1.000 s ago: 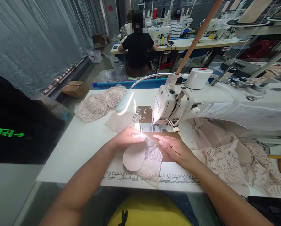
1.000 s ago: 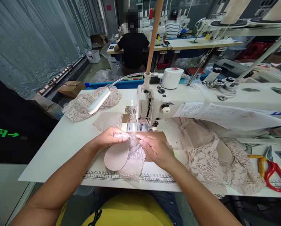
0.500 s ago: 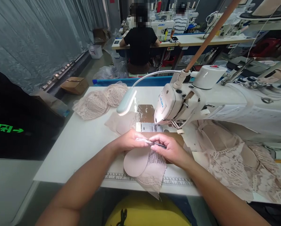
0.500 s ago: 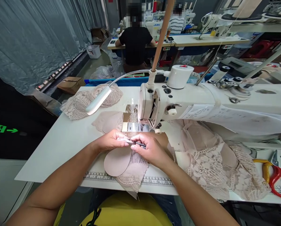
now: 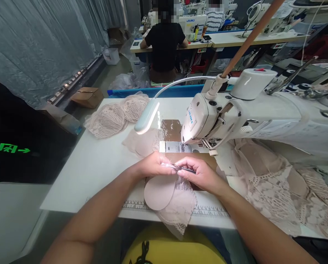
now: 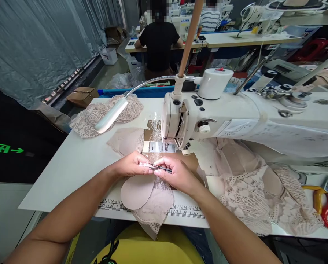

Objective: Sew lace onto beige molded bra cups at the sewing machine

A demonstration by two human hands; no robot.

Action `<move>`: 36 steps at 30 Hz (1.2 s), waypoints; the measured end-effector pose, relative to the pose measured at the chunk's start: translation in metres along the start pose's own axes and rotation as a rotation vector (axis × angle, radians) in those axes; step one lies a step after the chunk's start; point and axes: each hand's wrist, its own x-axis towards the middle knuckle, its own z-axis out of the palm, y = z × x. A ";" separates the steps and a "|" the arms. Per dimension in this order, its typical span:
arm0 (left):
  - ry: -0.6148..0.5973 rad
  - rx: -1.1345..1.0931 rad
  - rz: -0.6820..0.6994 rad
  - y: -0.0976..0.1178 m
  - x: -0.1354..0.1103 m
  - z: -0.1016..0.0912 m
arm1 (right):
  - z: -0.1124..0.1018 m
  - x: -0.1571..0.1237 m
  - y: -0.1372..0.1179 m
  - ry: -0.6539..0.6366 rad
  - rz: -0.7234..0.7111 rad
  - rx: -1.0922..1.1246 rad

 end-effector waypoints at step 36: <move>0.176 0.292 -0.206 0.024 -0.043 -0.025 | -0.004 -0.009 0.001 0.007 -0.051 0.091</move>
